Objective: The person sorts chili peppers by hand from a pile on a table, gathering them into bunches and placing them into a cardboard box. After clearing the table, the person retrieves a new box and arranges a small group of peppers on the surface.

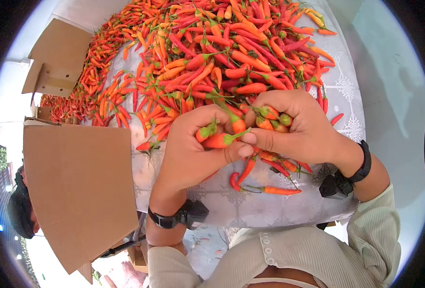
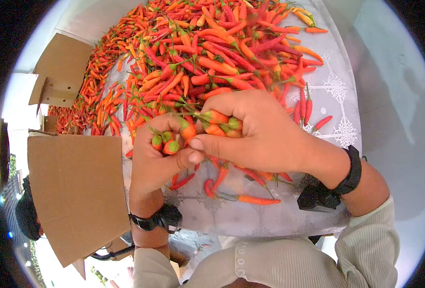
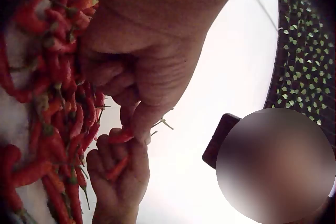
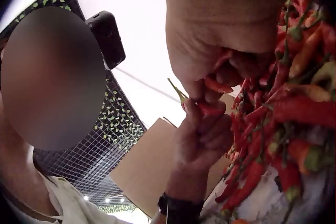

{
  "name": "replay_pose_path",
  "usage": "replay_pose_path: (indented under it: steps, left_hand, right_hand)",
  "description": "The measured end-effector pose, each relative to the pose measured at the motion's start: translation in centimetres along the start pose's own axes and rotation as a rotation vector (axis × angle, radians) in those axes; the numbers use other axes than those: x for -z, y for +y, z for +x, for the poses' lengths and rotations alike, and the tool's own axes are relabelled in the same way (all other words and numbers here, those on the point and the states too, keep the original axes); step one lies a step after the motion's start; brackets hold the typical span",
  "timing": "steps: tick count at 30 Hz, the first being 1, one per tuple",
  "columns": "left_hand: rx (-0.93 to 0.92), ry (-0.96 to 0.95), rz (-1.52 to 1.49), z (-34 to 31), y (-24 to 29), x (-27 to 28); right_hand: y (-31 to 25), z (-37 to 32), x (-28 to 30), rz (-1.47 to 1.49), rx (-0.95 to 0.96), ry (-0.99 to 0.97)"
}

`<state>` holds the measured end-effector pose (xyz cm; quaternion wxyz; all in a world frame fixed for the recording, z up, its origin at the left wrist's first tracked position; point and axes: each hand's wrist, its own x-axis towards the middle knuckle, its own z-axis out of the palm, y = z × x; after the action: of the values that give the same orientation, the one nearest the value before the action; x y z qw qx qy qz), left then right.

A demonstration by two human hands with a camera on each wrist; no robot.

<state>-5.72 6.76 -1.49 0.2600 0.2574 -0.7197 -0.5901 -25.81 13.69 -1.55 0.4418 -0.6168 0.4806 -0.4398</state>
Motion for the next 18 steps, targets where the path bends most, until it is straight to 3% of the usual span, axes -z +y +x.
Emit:
replay_pose_path:
  steps: [7,8,11,13,15,18]
  left_hand:
    - [-0.043,0.114,-0.100,-0.3,0.1,1.2]
    - [-0.034,0.126,-0.198,-0.3,0.2,1.2]
    - [0.063,0.249,-0.128,-0.4,1.1,1.3]
    - [0.070,0.336,0.090,0.3,0.8,0.8]
    - [0.108,0.330,0.416,0.4,0.3,0.9]
    - [-0.011,0.307,0.676,0.6,-0.4,-0.4]
  right_hand:
    - [0.1,0.5,0.6,0.013,0.051,0.034]
    - [0.4,0.6,0.5,-0.033,0.077,0.079]
    - [0.9,0.8,0.5,-0.245,0.185,0.173]
    - [1.1,0.8,0.9,-0.480,0.293,0.183]
    - [1.3,0.8,0.8,-0.543,0.251,0.235]
    - [0.9,0.7,1.1,-0.609,0.162,0.243]
